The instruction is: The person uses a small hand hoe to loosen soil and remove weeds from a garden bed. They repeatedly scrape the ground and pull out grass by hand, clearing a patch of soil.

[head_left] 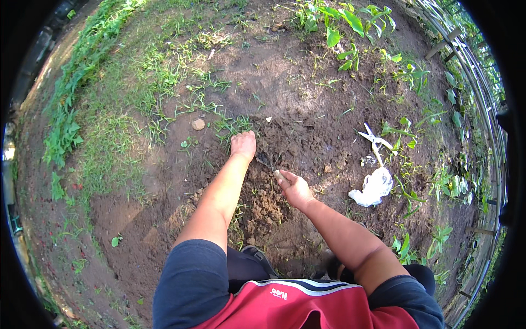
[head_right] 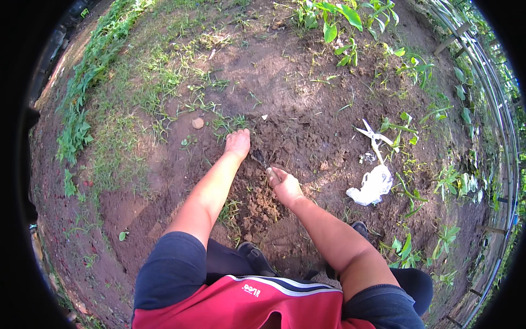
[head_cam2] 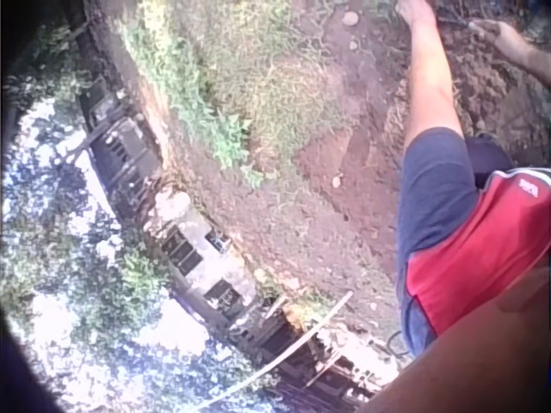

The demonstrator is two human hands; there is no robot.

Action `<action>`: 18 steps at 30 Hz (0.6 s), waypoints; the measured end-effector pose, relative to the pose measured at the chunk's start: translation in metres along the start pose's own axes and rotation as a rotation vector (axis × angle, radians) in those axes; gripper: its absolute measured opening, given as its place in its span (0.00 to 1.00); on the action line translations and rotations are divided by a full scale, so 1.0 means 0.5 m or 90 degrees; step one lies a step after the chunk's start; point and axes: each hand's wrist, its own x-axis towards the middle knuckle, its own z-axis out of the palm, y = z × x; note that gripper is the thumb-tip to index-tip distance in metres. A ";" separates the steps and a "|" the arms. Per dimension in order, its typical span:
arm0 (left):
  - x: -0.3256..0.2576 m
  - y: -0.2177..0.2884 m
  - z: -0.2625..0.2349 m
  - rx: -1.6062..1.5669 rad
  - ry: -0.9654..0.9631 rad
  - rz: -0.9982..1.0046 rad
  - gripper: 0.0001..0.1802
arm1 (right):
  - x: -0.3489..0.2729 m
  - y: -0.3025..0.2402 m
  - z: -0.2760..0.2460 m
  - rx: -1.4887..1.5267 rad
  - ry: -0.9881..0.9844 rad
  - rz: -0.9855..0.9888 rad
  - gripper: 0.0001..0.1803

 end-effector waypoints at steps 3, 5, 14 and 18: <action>0.002 -0.002 -0.006 -0.033 -0.007 -0.008 0.11 | 0.001 0.047 0.002 -0.021 0.010 -0.001 0.24; 0.000 -0.004 -0.017 -0.070 -0.022 -0.022 0.12 | -0.002 0.062 -0.006 -0.112 0.049 -0.115 0.24; -0.049 0.000 -0.061 -0.220 -0.141 -0.066 0.15 | -0.063 -0.015 -0.025 -0.428 0.054 -0.096 0.24; -0.091 -0.061 -0.044 -0.309 -0.214 0.087 0.19 | -0.084 -0.055 -0.084 -0.451 0.088 -0.107 0.23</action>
